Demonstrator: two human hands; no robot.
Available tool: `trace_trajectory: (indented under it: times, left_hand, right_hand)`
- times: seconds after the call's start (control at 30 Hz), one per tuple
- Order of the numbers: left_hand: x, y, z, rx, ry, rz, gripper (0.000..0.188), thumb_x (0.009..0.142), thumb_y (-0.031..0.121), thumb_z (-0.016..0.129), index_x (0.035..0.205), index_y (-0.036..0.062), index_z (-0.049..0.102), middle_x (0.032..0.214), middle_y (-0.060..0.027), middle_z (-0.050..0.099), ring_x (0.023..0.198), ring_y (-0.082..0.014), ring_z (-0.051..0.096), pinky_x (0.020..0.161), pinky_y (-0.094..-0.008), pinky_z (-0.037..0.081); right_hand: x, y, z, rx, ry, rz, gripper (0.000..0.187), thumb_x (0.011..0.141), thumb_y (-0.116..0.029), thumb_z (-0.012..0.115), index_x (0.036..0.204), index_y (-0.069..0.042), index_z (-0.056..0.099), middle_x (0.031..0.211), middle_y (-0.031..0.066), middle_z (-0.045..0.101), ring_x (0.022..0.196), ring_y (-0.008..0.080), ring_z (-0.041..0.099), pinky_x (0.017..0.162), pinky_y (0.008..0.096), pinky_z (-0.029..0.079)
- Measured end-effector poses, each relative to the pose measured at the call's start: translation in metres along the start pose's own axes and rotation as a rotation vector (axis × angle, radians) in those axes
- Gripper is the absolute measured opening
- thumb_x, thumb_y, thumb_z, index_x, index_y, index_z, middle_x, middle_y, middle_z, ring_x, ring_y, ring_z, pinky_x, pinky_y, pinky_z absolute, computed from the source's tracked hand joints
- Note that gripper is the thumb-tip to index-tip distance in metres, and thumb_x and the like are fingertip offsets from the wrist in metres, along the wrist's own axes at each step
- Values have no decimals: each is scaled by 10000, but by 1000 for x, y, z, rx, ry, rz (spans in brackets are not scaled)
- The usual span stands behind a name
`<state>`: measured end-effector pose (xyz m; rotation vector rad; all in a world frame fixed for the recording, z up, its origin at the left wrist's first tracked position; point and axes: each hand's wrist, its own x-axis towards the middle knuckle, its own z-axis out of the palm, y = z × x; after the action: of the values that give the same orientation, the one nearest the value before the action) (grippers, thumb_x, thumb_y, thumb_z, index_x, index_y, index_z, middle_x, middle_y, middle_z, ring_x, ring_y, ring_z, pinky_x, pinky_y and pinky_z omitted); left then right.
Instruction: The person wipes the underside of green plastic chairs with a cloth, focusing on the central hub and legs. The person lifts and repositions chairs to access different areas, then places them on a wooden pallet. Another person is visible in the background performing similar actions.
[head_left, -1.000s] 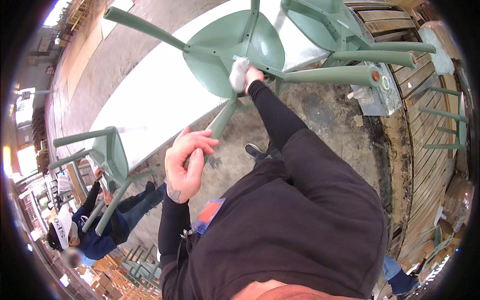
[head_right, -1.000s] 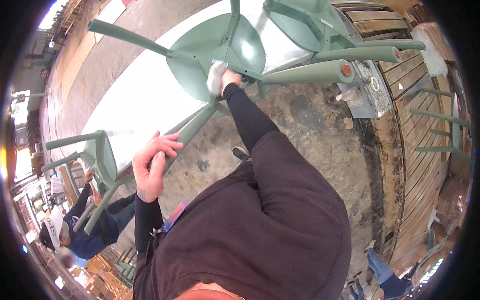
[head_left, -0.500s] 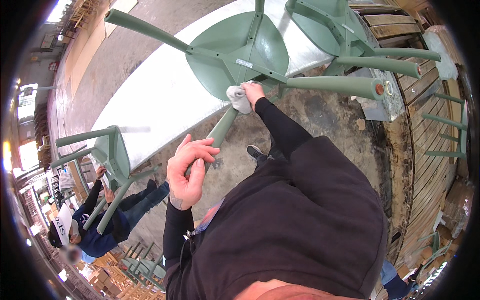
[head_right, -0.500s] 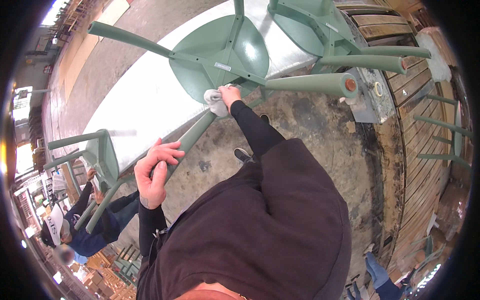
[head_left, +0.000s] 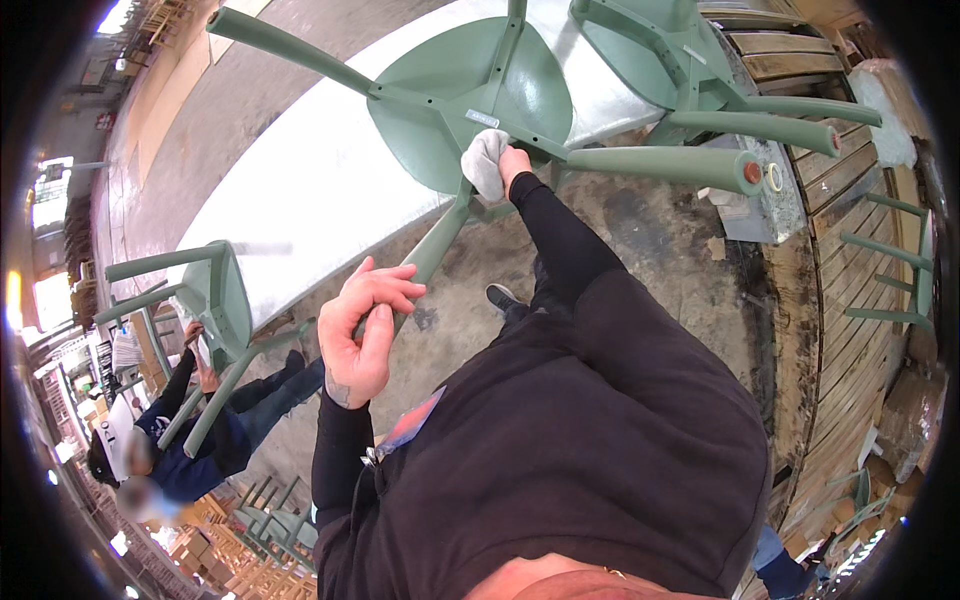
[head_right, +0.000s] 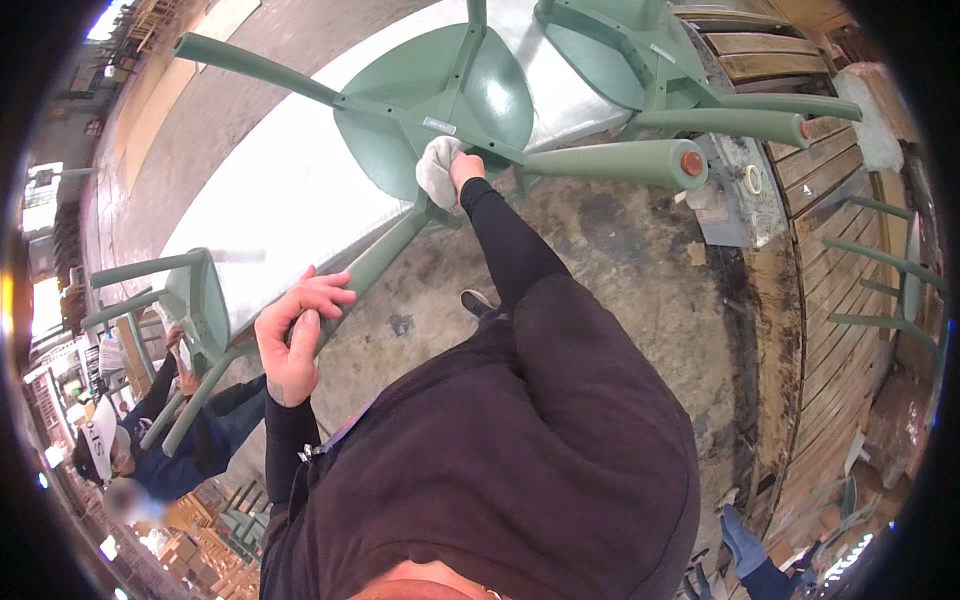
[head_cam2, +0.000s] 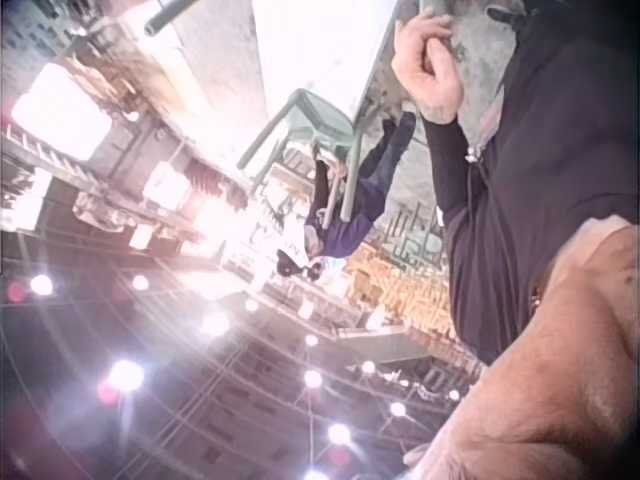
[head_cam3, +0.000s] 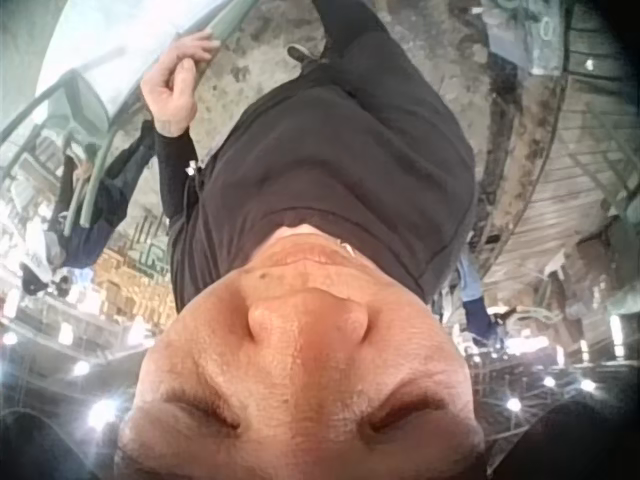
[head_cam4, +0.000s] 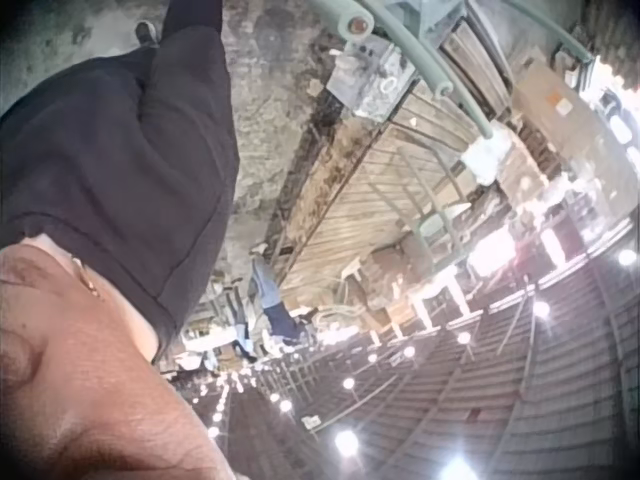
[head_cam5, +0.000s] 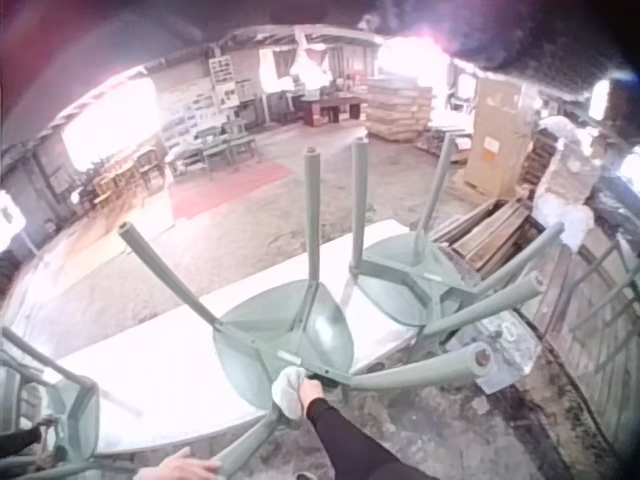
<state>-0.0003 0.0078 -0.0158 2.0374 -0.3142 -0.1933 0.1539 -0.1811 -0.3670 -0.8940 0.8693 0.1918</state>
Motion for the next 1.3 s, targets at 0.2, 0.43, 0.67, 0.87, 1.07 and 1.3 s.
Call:
trace_trajectory:
  times: [0.2,0.43,0.67,0.87,1.07,1.3]
  left_hand:
    - [2,1,3,-45,-1,10,196,866,45,465,849,23,659,977,-119,766,1167,-318,686,1193,-581,264]
    - [2,0,1,0,-2,-7,200,868,113,476,845,16,650,983,-151,765,1158,-339,682,1201,-574,253]
    - [3,1,3,-3,14,-13,200,865,136,487,836,13,643,984,-168,761,1160,-354,680,1205,-577,249]
    - [1,1,3,2,10,-35,202,868,136,486,843,15,646,998,-164,761,1172,-354,673,1208,-580,245]
    - [3,-1,1,3,-2,2,184,859,78,491,859,31,669,983,-123,770,1169,-323,684,1193,-580,267]
    - [3,-3,0,0,-9,19,178,847,79,489,851,34,662,979,-123,770,1162,-322,687,1189,-585,273]
  right_hand:
    - [-12,6,-20,-1414,-581,-579,385,900,-298,612,1023,52,716,1072,292,713,1032,446,688,912,453,539]
    - [-10,7,-4,-856,-93,-411,401,901,-328,618,1020,45,707,1058,302,702,990,463,686,872,485,557]
    - [-47,6,-73,-1724,-636,-546,265,854,-153,617,1094,-119,725,1018,208,687,975,357,685,850,494,559]
    - [-32,6,-47,-1500,137,-935,495,855,-203,670,1338,-122,595,1159,192,523,1002,401,630,833,501,565]
    - [-65,26,-65,-1955,-672,-278,375,842,-181,643,1201,-74,649,1160,203,580,1011,406,679,843,510,570]
    - [-41,4,-76,-1221,432,-739,478,926,-244,593,1384,-109,555,1152,210,578,1019,428,651,832,549,539]
